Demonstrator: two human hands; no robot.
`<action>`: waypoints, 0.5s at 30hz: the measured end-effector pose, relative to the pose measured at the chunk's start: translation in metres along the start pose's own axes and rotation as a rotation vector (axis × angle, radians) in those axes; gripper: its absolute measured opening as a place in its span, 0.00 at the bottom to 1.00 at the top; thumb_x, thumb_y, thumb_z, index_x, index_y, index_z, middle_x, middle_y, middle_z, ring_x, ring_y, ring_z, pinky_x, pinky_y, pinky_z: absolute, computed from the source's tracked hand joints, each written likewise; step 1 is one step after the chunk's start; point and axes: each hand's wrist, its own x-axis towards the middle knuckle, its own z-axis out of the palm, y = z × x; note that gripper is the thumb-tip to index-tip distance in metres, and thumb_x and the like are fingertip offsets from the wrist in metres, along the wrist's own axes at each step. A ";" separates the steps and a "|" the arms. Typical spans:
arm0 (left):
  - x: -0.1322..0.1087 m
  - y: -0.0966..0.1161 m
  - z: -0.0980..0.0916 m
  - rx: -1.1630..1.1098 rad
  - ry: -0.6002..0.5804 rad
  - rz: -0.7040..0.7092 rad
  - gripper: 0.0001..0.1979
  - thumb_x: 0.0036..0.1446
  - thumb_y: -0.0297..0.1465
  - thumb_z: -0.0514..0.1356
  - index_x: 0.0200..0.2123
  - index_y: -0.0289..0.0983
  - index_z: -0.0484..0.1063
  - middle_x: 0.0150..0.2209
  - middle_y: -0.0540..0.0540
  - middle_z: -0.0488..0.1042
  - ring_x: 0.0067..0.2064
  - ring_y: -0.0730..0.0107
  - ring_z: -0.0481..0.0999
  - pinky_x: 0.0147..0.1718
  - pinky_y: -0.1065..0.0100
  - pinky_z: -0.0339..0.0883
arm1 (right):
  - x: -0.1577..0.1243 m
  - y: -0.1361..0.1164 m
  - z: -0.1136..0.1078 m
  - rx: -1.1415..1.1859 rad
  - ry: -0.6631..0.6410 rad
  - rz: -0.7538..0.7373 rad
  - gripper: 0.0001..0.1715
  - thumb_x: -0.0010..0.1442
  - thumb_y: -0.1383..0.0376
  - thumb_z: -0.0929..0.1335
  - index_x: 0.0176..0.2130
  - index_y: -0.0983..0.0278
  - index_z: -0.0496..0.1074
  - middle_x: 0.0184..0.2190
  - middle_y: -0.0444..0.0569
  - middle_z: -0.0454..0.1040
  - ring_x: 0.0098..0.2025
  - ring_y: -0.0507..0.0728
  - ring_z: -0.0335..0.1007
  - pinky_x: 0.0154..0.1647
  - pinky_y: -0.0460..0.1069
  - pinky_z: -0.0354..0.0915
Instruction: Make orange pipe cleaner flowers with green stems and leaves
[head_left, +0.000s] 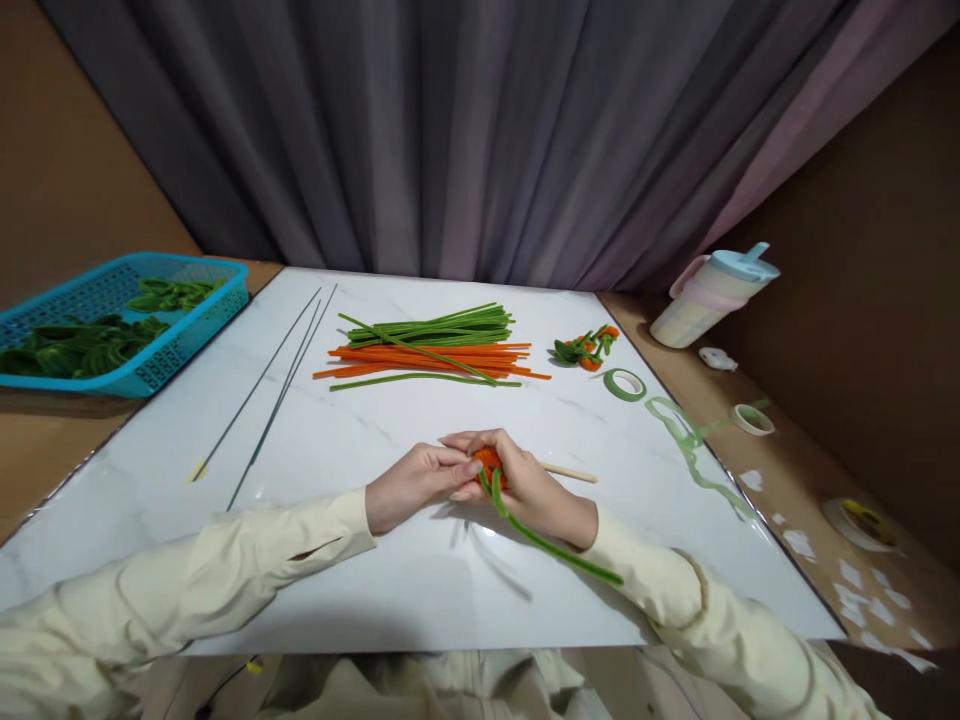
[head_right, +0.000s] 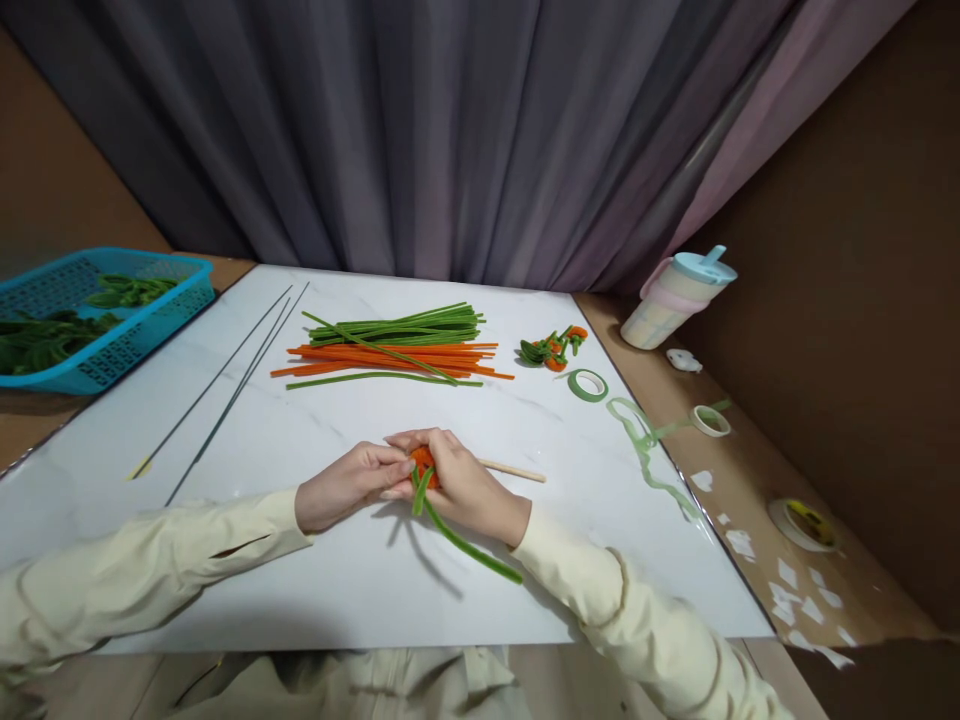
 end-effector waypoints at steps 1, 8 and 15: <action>0.000 -0.001 0.000 0.013 0.014 0.012 0.19 0.52 0.41 0.61 0.19 0.31 0.68 0.21 0.52 0.64 0.26 0.77 0.61 0.31 0.72 0.55 | 0.000 0.000 0.000 0.008 -0.001 -0.005 0.16 0.58 0.61 0.67 0.42 0.61 0.56 0.51 0.60 0.68 0.53 0.59 0.65 0.50 0.58 0.64; -0.001 0.001 0.000 -0.134 -0.009 -0.021 0.20 0.52 0.42 0.60 0.20 0.31 0.67 0.18 0.52 0.62 0.24 0.77 0.61 0.31 0.71 0.57 | 0.000 0.001 0.000 -0.020 0.030 -0.065 0.14 0.59 0.63 0.67 0.39 0.61 0.55 0.53 0.61 0.66 0.55 0.60 0.64 0.49 0.59 0.65; 0.001 0.002 -0.003 -0.182 0.005 -0.064 0.12 0.52 0.35 0.62 0.27 0.30 0.72 0.22 0.48 0.70 0.24 0.77 0.68 0.29 0.72 0.60 | 0.002 0.003 -0.004 -0.083 0.026 -0.116 0.19 0.54 0.61 0.71 0.42 0.61 0.60 0.53 0.57 0.68 0.51 0.59 0.66 0.50 0.57 0.64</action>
